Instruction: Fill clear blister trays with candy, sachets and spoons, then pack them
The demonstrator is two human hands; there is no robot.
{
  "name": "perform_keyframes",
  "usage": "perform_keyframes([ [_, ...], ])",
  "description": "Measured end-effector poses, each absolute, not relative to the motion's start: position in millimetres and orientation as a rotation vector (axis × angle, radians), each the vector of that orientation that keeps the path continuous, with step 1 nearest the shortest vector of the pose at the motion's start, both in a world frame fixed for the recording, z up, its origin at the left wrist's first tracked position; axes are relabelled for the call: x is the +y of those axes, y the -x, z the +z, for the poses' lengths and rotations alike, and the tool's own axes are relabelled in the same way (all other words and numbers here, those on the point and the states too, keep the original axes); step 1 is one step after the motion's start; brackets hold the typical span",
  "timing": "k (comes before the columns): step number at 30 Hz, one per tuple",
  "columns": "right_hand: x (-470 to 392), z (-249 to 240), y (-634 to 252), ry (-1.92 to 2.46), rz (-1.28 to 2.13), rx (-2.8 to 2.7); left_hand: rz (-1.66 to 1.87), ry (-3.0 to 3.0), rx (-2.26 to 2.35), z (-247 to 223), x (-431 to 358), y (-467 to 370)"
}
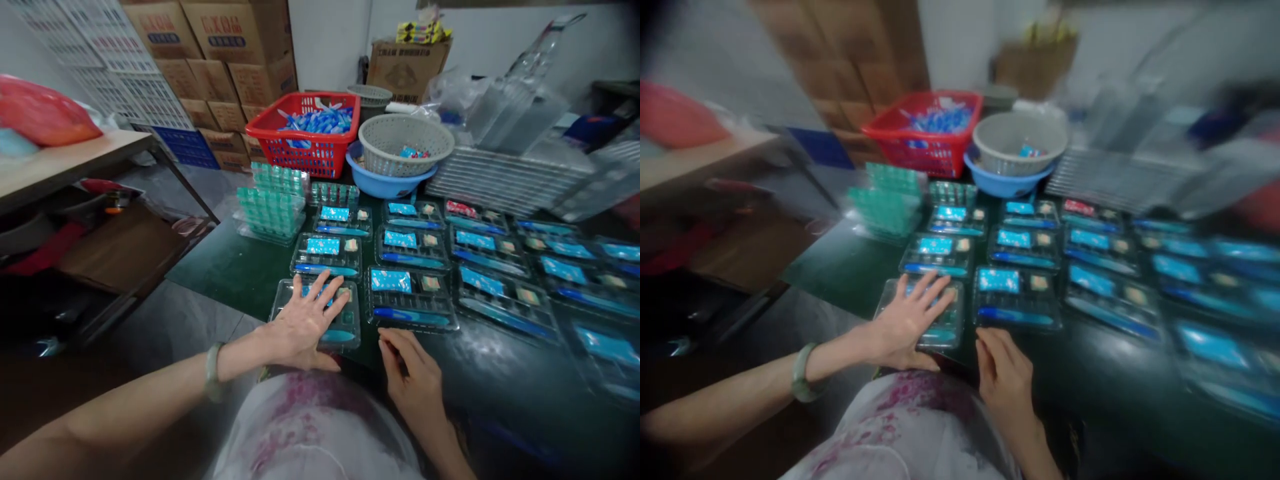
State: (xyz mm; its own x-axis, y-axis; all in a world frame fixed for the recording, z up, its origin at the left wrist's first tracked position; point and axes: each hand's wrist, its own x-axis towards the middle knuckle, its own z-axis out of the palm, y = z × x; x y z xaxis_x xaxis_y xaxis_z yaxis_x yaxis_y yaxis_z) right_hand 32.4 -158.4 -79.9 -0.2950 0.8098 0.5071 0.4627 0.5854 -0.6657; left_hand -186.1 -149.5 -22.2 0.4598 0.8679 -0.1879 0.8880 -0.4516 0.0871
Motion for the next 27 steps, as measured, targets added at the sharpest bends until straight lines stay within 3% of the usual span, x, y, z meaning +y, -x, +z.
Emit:
perform_keyframes([
  [10, -156.2, -79.5, -29.2, 0.922, 0.464, -1.999, -0.183, -2.541, 1.585, -19.4, -175.2, 221.2],
  [20, -145.6, -58.9, 6.7, 0.793, 0.486, -2.109, -0.057, -2.450, 1.734, -4.8, -162.7, 382.9],
  [23, -130.8, -43.8, 19.9, 0.704, 0.491, -2.189, 0.192, -2.481, 1.663, 8.9, -142.3, 399.2],
  [27, -81.5, -6.8, 60.3, 0.595, 0.431, -2.259, 0.894, -2.452, 1.889, 30.0, -96.7, 396.5],
])
